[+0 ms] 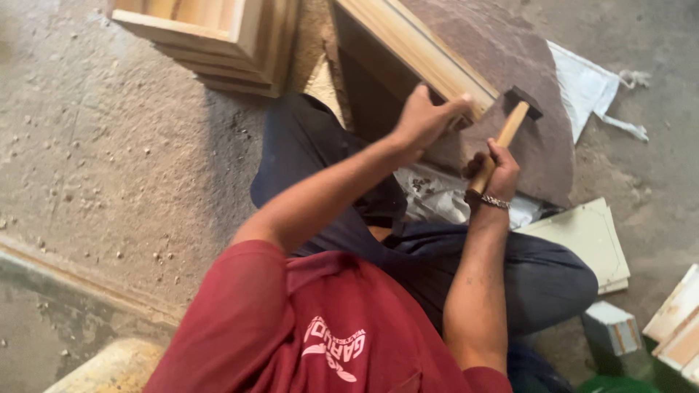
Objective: The person sits on the floor and assembles a small wooden box by inserting a pre-cut panel into the frame and securing it with a hammer. The person repeatedly picks up the box, aligns the panel, and hammers it into place.
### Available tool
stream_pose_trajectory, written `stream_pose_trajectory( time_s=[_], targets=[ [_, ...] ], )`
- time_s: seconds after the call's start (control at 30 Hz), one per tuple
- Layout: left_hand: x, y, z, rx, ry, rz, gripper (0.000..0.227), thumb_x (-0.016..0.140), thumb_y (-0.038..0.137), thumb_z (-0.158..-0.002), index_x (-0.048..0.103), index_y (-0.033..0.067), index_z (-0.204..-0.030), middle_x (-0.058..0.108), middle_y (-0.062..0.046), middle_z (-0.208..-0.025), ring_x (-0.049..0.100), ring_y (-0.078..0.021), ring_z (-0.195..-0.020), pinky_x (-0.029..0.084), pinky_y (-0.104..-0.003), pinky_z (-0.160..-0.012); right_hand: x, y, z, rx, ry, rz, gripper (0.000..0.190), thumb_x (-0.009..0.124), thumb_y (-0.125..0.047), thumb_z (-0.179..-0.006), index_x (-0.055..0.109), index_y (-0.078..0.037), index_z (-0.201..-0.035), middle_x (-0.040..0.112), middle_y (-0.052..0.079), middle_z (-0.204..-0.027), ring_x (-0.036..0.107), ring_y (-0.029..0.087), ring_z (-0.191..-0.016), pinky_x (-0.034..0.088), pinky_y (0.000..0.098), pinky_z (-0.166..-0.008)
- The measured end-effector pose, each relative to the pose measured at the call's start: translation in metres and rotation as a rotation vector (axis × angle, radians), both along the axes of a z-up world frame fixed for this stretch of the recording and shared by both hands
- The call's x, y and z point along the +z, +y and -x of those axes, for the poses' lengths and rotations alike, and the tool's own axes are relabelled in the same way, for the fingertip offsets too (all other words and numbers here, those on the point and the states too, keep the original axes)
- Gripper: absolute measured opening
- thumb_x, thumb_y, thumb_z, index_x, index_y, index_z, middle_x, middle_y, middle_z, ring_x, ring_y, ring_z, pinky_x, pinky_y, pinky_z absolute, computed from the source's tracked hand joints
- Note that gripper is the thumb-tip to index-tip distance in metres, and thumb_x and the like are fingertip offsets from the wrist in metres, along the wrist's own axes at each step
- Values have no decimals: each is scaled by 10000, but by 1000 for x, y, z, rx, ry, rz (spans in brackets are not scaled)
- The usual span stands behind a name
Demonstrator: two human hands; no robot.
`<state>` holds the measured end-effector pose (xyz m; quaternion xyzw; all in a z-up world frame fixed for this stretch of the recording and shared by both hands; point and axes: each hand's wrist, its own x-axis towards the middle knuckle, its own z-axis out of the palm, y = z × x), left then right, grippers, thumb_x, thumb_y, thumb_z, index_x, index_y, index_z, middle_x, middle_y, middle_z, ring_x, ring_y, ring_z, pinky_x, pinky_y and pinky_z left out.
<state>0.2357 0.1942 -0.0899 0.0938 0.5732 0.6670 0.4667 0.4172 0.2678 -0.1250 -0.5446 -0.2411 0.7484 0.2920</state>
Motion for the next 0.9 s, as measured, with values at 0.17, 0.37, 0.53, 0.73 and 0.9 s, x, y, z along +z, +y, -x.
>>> stream_pose_trajectory(
  time_s=[0.17, 0.37, 0.53, 0.73, 0.9],
  targets=[
    [35, -43, 46, -666, 1055, 177, 559, 830, 501, -852, 655, 33, -1100, 730, -132, -1050, 703, -234, -959, 557, -395, -844, -9, 1, -8, -19, 126, 45, 122, 638, -129, -952, 600, -69, -1051, 619, 60, -796, 598, 168, -606, 515, 299, -543],
    [32, 2, 133, -471, 2009, -123, 913, 896, 362, -466, 590, 44, -1265, 618, -163, -1214, 551, -331, -1171, 400, -471, -993, -20, 0, 1, 49, 158, -3, 244, 590, -59, -958, 498, -46, -1184, 640, 89, -912, 594, 157, -636, 494, 274, -534],
    [-4, 28, 148, -602, 1978, 56, 648, 811, 174, -614, 585, 38, -1207, 627, -148, -1156, 592, -333, -1125, 445, -450, -961, -10, -6, -4, 130, 112, -153, 378, 573, -55, -977, 477, -96, -1341, 576, 54, -829, 523, 126, -546, 465, 264, -448],
    [-8, 22, 128, -297, 1832, 191, 435, 746, 152, -708, 586, 22, -1092, 651, -172, -1059, 609, -345, -1069, 465, -459, -874, 23, -31, 13, 296, -417, -394, 733, 571, -14, -964, 250, -153, -1608, 601, 63, -858, 547, 103, -536, 485, 270, -420],
    [1, 34, 133, -302, 1803, 235, 409, 697, 119, -724, 604, 17, -1109, 669, -184, -975, 645, -359, -948, 467, -480, -782, 118, -34, 16, 535, -753, -654, 849, 636, -73, -953, 189, -184, -1665, 694, 167, -1185, 581, 109, -560, 495, 240, -393]
  ],
)
